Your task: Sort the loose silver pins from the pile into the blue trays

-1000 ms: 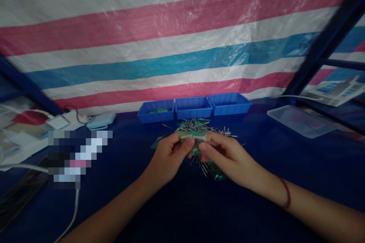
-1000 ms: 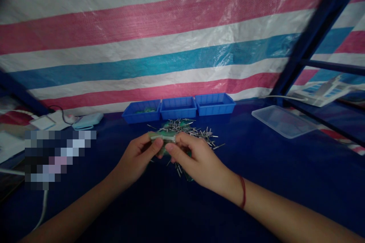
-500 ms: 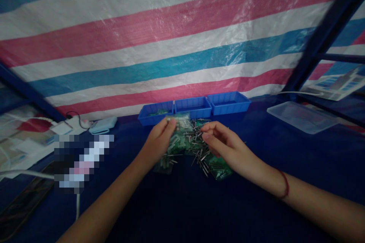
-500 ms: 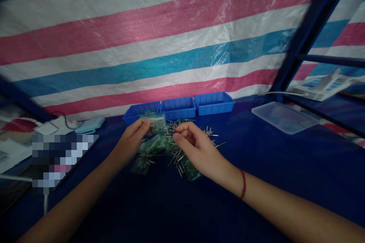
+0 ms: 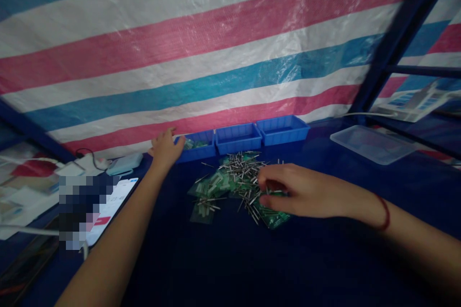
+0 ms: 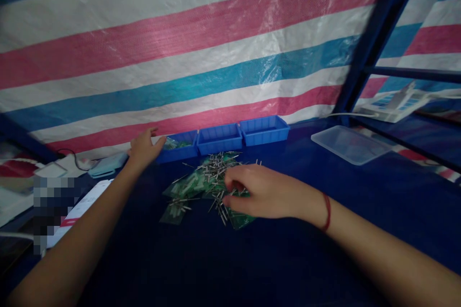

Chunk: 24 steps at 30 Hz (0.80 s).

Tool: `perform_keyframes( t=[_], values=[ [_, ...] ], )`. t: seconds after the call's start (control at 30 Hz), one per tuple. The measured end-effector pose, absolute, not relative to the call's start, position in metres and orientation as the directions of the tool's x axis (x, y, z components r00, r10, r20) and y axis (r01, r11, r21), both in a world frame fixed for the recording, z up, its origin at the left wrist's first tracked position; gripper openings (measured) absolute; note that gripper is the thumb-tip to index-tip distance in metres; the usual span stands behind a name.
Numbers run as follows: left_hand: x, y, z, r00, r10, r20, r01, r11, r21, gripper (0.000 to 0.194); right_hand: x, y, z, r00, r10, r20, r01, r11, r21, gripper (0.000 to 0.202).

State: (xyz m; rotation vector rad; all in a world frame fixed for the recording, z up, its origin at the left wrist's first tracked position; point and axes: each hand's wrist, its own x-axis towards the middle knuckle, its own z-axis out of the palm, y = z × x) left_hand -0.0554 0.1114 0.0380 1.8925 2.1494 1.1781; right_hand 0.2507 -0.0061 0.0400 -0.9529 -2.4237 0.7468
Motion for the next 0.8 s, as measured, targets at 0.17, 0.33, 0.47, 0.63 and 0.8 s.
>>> perform_keyframes(
  t=[0.17, 0.33, 0.47, 0.63, 0.8],
  values=[
    [-0.014, 0.074, 0.041, -0.051, 0.927, 0.371, 0.774, -0.198, 0.601, 0.027, 0.264, -0.014, 0.048, -0.762, 0.642, 0.085, 0.556, 0.716, -0.423, 0.026],
    [0.036, 0.012, 0.042, 0.227, 0.936, 0.267, 0.528, -0.349, 0.775, 0.022, 0.261, -0.011, 0.042, -0.762, 0.644, 0.072, 0.581, 0.728, -0.364, 0.025],
    [0.050, -0.015, 0.028, 0.326, 0.882, 0.341, 0.448, -0.461, 0.766, 0.017, 0.260, -0.007, 0.044, -0.780, 0.622, 0.064, 0.558, 0.738, -0.380, 0.010],
    [0.048, -0.017, 0.014, 0.348, 0.890, 0.295, 0.470, -0.438, 0.766, 0.016, 0.256, -0.004, 0.046, -0.756, 0.640, 0.139, 0.529, 0.722, -0.447, 0.015],
    [0.048, -0.017, 0.012, 0.314, 0.909, 0.274, 0.449, -0.396, 0.801, 0.016, 0.250, -0.004, 0.044, -0.665, 0.713, 0.222, 0.549, 0.668, -0.502, 0.019]
  ],
)
